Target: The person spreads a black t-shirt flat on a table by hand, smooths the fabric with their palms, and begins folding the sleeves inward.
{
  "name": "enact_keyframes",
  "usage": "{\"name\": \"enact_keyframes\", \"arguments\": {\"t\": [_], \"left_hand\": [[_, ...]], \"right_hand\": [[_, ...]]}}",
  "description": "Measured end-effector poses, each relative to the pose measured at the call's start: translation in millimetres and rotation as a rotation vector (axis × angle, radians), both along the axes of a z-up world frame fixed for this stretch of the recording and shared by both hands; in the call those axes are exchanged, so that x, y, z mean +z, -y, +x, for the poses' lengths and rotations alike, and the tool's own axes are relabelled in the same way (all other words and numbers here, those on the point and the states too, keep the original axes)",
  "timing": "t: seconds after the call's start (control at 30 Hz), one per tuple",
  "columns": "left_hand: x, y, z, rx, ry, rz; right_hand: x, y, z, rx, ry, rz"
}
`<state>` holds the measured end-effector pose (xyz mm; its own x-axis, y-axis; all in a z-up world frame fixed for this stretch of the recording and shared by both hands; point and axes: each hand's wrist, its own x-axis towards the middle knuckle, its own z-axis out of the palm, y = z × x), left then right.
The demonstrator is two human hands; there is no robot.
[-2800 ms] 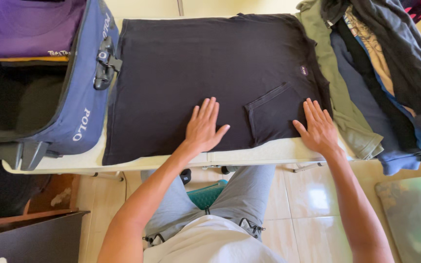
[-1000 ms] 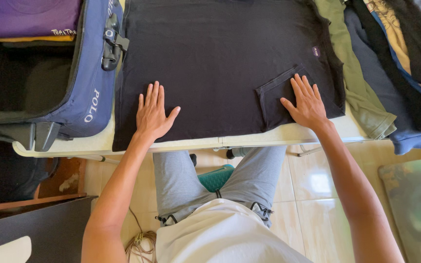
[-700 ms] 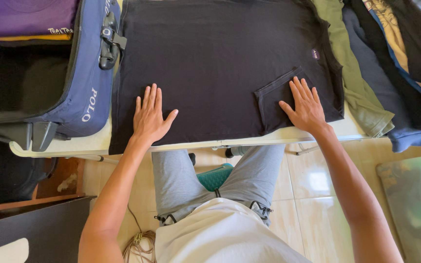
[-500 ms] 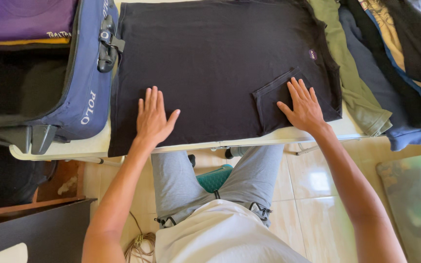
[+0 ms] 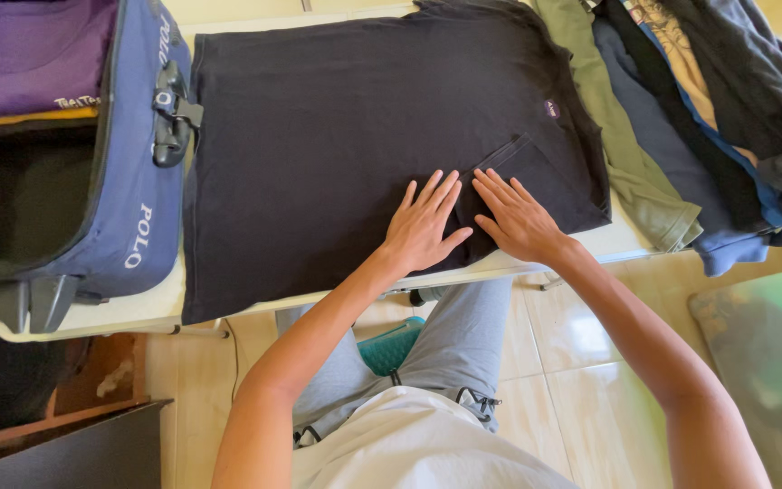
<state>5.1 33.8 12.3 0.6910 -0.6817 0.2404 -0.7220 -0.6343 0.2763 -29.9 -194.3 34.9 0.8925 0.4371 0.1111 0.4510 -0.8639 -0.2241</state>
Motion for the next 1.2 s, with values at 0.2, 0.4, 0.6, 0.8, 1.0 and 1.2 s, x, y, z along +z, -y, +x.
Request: {"name": "enact_keyframes", "arguments": {"t": [0.2, 0.4, 0.6, 0.8, 1.0, 1.2], "left_hand": [[-5.9, -0.5, -4.0, 0.023, 0.003, 0.010], [-5.2, 0.1, -5.7, 0.033, -0.005, 0.008], [-5.1, 0.0, -4.5, 0.014, 0.006, -0.019], [-0.8, -0.8, -6.8, 0.025, -0.005, 0.013], [-2.3, 0.2, -5.3, 0.017, -0.016, 0.019], [-4.4, 0.9, -5.8, 0.029, -0.020, 0.013]], "right_hand": [[-2.5, 13.4, 13.4, -0.017, -0.045, -0.035], [-6.8, 43.3, 41.1, -0.117, -0.044, -0.079], [-11.3, 70.7, 64.1, -0.307, -0.068, -0.066], [-15.1, 47.4, 47.8, -0.282, 0.007, -0.088], [-15.3, 33.5, 16.4, -0.194, -0.025, -0.014], [-16.8, 72.8, 1.5, -0.315, -0.006, -0.082]]}}
